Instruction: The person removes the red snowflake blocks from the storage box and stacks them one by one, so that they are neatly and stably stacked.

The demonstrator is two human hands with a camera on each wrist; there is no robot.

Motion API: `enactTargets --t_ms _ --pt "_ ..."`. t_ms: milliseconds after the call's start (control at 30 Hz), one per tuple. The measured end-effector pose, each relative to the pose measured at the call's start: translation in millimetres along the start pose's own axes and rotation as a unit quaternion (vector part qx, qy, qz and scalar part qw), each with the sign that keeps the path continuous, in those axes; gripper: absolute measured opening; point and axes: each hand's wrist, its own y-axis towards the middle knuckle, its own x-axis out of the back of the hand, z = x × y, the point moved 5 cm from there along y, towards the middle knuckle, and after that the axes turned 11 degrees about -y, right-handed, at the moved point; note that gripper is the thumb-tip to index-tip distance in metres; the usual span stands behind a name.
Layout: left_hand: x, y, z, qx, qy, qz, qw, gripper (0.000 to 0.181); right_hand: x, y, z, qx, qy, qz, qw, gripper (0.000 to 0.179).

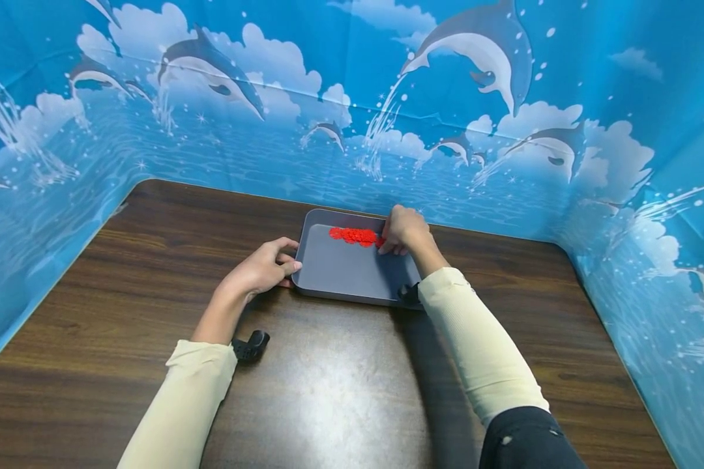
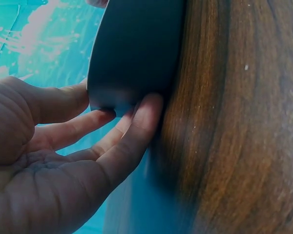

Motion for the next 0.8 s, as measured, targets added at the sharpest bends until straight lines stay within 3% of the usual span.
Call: enactTargets --t_ms 167,400,567,800 --pt "-2.1 0.8 0.7 0.001 0.003 -0.002 1.0000 0.053 -3 0.5 1 -0.004 -0.002 -0.015 0.9999 0.029" --pt "-3.7 0.3 -1.5 -0.004 0.003 -0.004 1.0000 0.053 -5 -0.5 -3 0.002 0.088 -0.019 0.9960 0.019" --pt "-2.9 -1.4 -2.1 -0.004 0.000 -0.003 1.0000 0.054 -1 -2.3 -7 0.010 0.147 -0.004 0.9891 0.015" --pt "-0.7 -1.3 0.0 0.002 0.000 -0.008 1.0000 0.053 7 -7.3 -14 0.020 0.235 0.024 0.9716 0.025"
